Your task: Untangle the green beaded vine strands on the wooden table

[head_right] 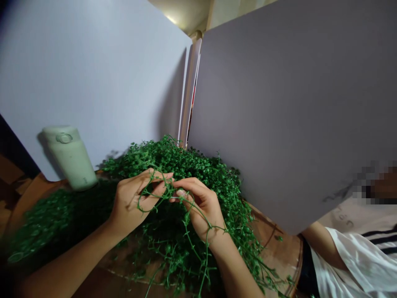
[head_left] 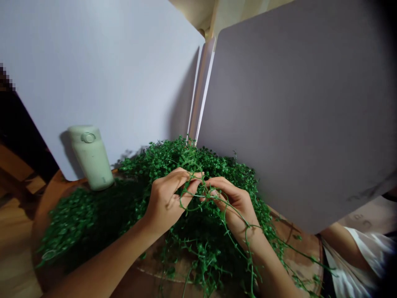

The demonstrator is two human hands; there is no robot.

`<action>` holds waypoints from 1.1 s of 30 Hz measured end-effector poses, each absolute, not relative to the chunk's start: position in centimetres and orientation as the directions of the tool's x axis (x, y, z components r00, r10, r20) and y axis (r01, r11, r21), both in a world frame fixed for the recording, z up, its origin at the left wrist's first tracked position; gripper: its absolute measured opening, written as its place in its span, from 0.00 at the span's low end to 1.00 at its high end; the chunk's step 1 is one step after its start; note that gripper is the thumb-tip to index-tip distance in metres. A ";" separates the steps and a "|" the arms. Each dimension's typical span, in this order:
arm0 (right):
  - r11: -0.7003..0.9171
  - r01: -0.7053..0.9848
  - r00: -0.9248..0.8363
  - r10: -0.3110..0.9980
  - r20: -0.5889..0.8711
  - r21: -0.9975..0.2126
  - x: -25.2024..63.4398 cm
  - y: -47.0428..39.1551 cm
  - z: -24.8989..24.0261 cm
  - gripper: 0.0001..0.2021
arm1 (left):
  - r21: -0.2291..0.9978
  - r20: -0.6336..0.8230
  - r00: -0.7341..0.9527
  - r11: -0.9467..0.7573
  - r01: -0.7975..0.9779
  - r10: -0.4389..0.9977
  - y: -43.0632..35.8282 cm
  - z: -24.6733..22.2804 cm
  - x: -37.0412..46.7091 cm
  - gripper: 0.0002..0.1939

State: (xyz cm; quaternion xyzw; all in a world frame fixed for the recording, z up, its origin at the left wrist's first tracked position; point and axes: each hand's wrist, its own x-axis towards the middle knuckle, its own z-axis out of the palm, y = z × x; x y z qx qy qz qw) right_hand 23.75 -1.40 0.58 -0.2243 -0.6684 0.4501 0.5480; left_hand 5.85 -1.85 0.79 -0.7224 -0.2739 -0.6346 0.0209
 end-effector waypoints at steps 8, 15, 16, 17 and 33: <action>0.427 -0.254 -0.247 0.839 0.485 -0.868 23.6 -1.4 0.7 0.08 | 0.420 0.874 0.066 -0.817 0.395 0.481 -1.8 -0.1 6.0 0.08; 0.580 -0.086 -0.211 0.784 0.584 -0.810 24.3 -1.2 0.0 0.07 | 0.513 0.835 0.050 -0.810 0.285 0.547 -1.7 0.1 6.3 0.06; 0.602 -0.047 -0.201 0.776 0.598 -0.797 24.3 -1.1 -0.2 0.06 | 0.519 0.833 0.055 -0.811 0.270 0.551 -1.7 0.1 6.3 0.06; 0.619 -0.015 -0.196 0.769 0.609 -0.786 24.4 -1.0 -0.2 0.06 | 0.522 0.831 0.065 -0.814 0.256 0.553 -1.6 0.1 6.3 0.07; 0.623 -0.053 -0.215 0.756 0.618 -0.781 24.4 -1.2 0.4 0.07 | 0.317 0.916 0.102 -0.855 0.410 0.388 -1.9 0.4 6.0 0.10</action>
